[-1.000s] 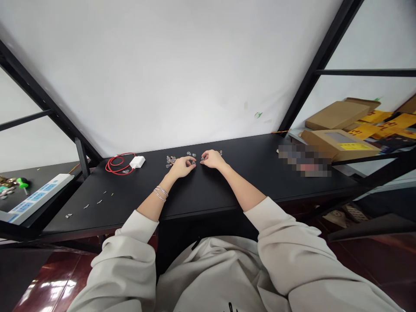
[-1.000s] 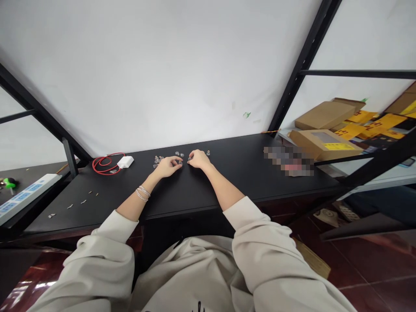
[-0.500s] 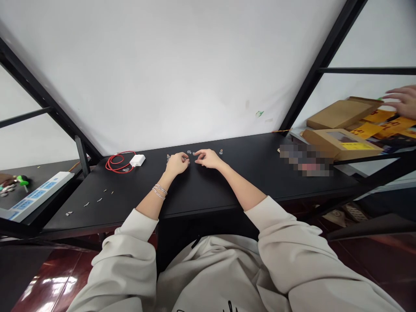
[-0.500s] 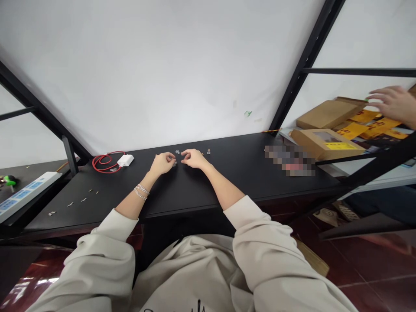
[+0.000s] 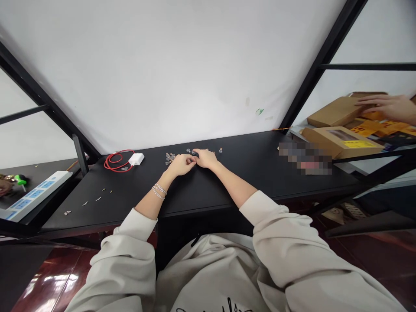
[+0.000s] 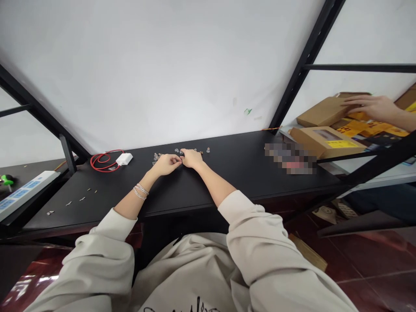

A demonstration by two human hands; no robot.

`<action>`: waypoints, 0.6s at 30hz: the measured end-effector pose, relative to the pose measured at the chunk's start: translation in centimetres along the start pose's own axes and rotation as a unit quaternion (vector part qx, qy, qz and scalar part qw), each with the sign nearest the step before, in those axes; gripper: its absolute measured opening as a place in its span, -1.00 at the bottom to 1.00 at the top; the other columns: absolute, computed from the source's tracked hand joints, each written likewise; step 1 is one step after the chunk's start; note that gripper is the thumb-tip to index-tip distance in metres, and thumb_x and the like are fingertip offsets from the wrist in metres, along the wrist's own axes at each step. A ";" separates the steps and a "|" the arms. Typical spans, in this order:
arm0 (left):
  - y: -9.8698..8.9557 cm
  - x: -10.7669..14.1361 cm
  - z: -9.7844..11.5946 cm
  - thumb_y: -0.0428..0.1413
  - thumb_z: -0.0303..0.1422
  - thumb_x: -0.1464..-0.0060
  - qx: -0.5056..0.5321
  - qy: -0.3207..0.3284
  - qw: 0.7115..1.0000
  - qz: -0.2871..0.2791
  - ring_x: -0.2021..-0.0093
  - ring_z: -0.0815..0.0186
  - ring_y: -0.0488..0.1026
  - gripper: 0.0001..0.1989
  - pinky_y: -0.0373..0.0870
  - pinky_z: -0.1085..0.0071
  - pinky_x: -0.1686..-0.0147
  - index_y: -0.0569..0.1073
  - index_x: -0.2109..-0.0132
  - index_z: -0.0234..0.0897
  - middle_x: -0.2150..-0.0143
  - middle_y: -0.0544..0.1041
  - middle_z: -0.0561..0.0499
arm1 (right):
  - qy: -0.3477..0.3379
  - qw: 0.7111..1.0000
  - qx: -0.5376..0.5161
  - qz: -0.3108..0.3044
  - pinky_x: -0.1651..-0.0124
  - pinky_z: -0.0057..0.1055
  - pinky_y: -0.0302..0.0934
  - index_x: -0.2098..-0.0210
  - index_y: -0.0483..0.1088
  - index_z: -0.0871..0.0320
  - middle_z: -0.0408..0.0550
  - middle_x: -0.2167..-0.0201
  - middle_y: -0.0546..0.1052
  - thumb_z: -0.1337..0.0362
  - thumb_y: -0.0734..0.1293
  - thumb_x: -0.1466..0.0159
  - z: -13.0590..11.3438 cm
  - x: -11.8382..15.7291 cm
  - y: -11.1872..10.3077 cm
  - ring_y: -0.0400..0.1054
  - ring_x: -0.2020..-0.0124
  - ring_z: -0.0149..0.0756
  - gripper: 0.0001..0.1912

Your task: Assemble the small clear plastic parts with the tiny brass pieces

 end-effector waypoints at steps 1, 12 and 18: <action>0.1 0.0 0.2 0.15 -0.32 -0.15 0.002 0.005 1.000 -0.008 0.37 0.24 0.54 -0.81 0.42 0.36 0.22 0.65 0.19 -0.23 0.39 0.64 0.01 | 0.002 1.000 0.005 0.000 -0.15 -0.03 0.28 -0.20 0.50 0.06 0.14 -0.08 0.61 0.22 0.35 -0.40 0.0 0.1 -0.1 0.45 -0.16 0.10 -0.61; -0.1 -0.1 -2.1 0.16 -0.43 -0.09 -0.091 -0.108 0.990 0.003 0.30 0.16 0.59 -0.94 0.43 0.34 0.25 0.53 0.34 -0.24 0.37 0.64 -0.05 | -0.002 0.999 -0.041 -0.019 -0.01 -0.35 0.29 -0.11 0.55 0.02 -0.09 0.17 0.67 0.30 0.38 -0.37 0.3 0.7 -0.7 0.53 0.06 -0.21 -0.67; 0.0 -0.2 -2.2 0.23 -0.39 -0.12 -0.072 -0.063 0.995 0.011 0.24 0.14 0.60 -0.79 0.46 0.29 0.14 0.57 0.07 -0.25 0.32 0.65 -0.02 | -0.011 0.997 -0.072 -0.037 0.11 -0.43 0.29 0.11 0.65 0.03 -0.12 0.24 0.67 0.27 0.44 -0.32 0.0 1.0 -0.7 0.54 0.19 -0.28 -0.83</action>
Point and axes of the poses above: each hand's wrist, its own x-axis away from the middle knuckle, its own y-axis out of the palm, z = x × y, the point moved 5 cm from there along -x, towards the middle knuckle
